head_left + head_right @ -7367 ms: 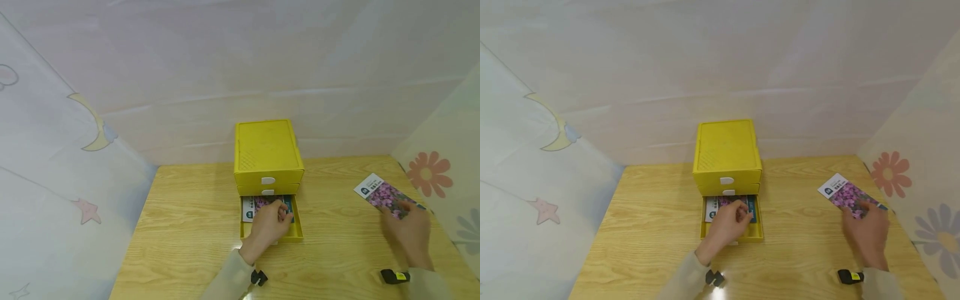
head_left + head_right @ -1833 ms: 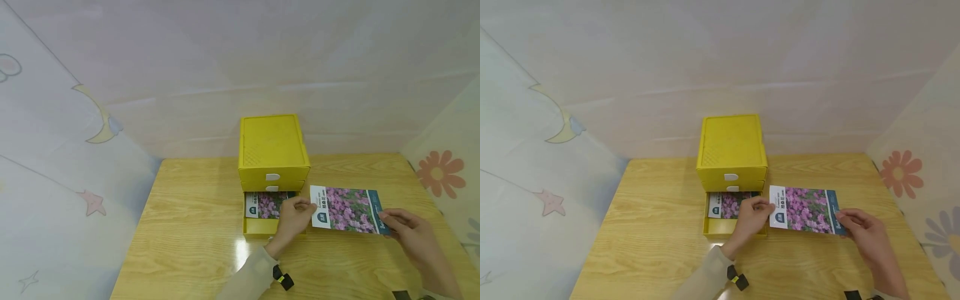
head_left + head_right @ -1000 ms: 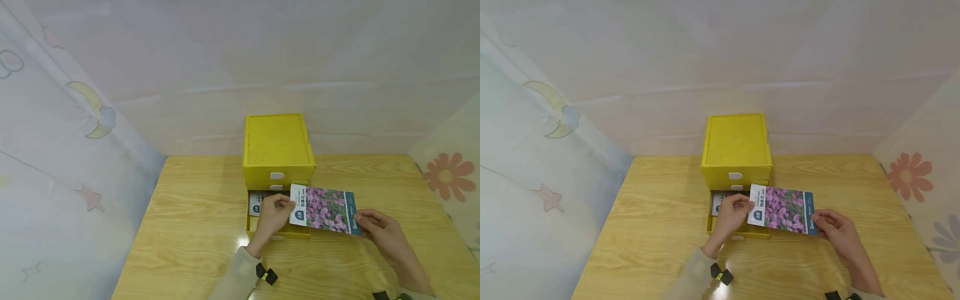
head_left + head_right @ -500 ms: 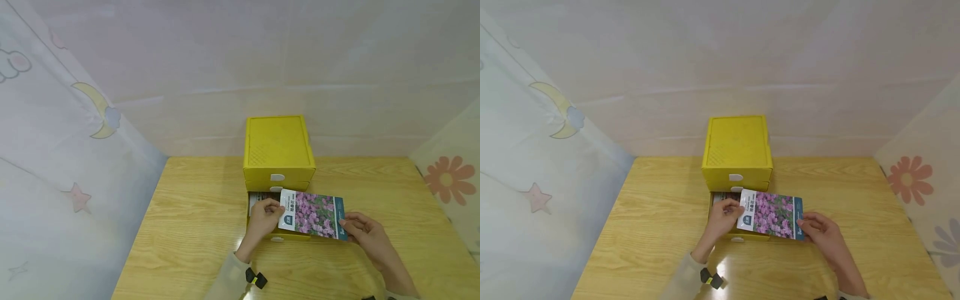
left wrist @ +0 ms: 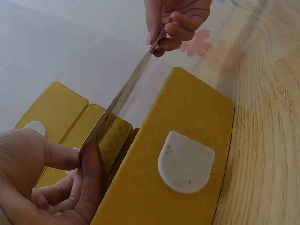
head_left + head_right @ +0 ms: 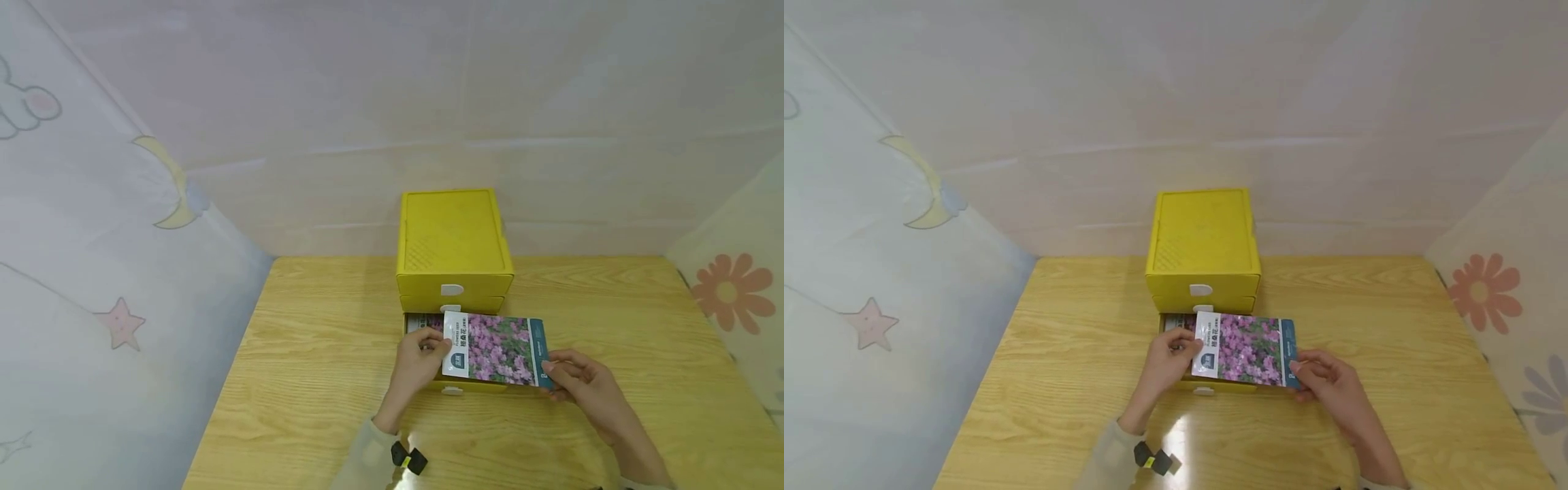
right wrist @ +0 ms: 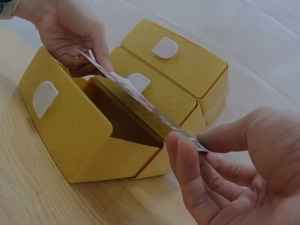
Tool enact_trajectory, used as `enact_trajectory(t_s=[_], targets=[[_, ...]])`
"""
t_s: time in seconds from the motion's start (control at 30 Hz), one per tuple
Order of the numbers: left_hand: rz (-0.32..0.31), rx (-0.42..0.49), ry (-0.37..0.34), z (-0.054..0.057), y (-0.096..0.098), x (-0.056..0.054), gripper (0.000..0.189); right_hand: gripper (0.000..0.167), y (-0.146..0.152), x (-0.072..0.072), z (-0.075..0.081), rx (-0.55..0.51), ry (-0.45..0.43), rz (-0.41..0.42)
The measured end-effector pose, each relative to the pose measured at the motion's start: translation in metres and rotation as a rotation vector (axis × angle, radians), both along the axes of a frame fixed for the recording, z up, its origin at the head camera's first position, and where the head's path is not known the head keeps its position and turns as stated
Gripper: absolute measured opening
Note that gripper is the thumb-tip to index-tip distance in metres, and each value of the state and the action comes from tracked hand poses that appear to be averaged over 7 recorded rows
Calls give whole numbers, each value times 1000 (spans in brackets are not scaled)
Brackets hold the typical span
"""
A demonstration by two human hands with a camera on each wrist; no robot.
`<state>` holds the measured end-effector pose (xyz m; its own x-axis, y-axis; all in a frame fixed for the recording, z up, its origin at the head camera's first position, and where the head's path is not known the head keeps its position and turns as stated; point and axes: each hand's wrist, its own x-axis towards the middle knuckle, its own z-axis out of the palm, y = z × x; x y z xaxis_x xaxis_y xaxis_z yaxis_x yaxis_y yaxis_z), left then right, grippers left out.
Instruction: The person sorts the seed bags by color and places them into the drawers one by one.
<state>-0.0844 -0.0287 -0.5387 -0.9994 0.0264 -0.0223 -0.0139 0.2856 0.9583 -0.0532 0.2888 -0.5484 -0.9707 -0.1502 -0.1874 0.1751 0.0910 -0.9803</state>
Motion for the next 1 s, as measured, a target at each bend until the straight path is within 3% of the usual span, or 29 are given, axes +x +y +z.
enact_trajectory(t_s=[0.2, 0.47, 1.0], targets=[[24, -22, -19, 0, -8, 2, 17, 38, -7, 1, -2, 42, 20, 44], [40, -45, -8, 1, -20, 3, 17, 32, -16, 3, -3, 29, 49, 85], [55, -82, -43, 1, -38, 12, 21, 31, -35, 1, -3, -10, 32, 80]])
